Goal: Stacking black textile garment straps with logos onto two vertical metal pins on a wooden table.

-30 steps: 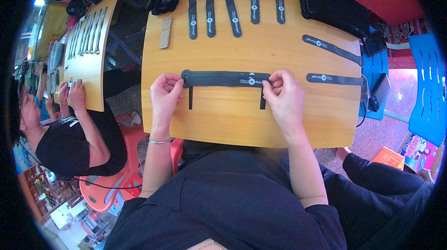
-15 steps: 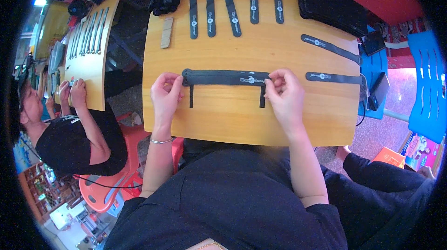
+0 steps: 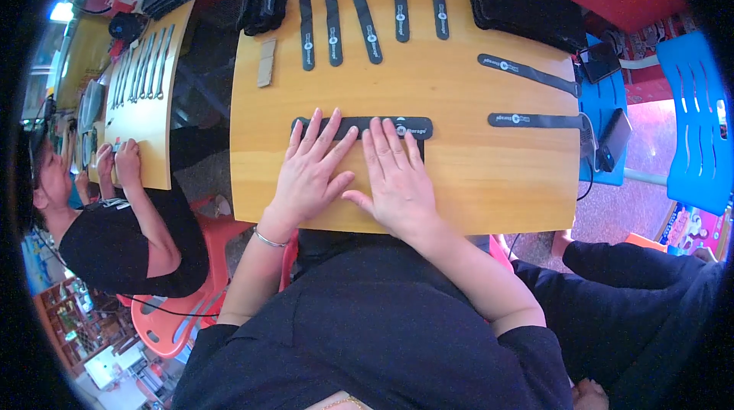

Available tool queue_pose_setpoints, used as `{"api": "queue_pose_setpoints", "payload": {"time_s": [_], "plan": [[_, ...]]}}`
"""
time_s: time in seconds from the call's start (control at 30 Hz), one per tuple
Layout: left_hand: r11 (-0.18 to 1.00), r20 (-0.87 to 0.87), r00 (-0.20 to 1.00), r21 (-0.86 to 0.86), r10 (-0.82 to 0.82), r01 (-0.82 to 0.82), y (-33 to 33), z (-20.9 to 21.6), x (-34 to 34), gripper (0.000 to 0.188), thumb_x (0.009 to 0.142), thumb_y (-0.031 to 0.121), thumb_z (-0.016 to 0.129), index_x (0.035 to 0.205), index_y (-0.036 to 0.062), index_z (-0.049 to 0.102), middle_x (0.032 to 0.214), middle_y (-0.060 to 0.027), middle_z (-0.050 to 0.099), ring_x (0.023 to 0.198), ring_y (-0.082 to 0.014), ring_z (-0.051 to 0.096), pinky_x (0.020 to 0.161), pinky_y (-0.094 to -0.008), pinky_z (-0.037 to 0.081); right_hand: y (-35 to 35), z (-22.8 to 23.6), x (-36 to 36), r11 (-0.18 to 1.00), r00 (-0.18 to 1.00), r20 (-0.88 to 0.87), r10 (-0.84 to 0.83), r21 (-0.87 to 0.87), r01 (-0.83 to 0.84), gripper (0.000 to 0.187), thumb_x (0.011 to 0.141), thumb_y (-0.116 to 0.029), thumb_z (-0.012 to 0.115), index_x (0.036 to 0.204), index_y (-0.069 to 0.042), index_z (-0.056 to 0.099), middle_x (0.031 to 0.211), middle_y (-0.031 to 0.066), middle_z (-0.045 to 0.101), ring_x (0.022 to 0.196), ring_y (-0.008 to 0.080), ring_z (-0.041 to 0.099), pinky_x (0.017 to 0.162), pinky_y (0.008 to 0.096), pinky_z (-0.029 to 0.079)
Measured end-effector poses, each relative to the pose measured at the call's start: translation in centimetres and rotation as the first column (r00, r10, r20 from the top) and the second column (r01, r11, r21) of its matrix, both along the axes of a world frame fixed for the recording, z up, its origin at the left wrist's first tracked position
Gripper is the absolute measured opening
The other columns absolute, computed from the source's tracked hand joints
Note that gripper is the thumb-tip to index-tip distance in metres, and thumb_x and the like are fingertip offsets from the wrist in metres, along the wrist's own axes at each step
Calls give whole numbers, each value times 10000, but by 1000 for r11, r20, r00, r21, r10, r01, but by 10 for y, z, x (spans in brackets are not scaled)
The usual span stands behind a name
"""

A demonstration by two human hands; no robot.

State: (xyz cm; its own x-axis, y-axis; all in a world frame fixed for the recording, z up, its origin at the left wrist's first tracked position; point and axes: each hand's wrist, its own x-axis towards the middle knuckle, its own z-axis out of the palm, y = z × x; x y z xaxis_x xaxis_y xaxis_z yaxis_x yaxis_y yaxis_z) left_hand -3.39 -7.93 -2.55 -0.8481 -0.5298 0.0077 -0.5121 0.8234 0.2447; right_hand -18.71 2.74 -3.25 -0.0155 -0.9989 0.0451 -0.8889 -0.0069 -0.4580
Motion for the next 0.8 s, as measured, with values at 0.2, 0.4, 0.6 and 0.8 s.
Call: {"api": "queue_pose_setpoints", "payload": {"time_s": [0.2, 0.4, 0.6, 0.8], "plan": [[1000, 29, 999, -21, -17, 18, -3, -1, 3, 646, 850, 527, 510, 1405, 211, 420, 1527, -75, 251, 1421, -335, 156, 1139, -507, 103, 20, 5, -9, 989, 978, -168, -127, 54, 138, 960, 781, -536, 630, 1398, 102, 263, 1491, 249, 218, 1411, 351, 174, 1131, 526, 120], [999, 38, 999, -26, -21, 22, -2, 1, 2, 665, 845, 571, 495, 1405, 219, 416, 1526, -79, 251, 1418, -341, 163, 1137, -511, 110, 30, 11, -22, 980, 954, -241, -176, 47, 193, 907, 804, -514, 611, 1391, 96, 284, 1484, 235, 248, 1395, 343, 226, 1124, 543, 122], [997, 3, 998, -49, -63, 63, 3, 14, -11, 764, 838, 609, 477, 1424, 130, 370, 1520, -93, 262, 1413, -319, 192, 1139, -504, 110, 24, 12, -47, 985, 970, -175, -170, -20, 169, 855, 804, -528, 600, 1395, 32, 337, 1483, 170, 299, 1377, 307, 278, 1112, 557, 147], [977, -28, 977, -3, -211, 211, 9, -2, -35, 631, 905, 384, 467, 1425, 51, 338, 1516, -96, 272, 1418, -271, 202, 1149, -468, 110, 20, 2, -43, 993, 971, -216, -101, 32, 110, 812, 851, -507, 558, 1437, -14, 285, 1520, 153, 224, 1418, 273, 196, 1127, 537, 125]]}}
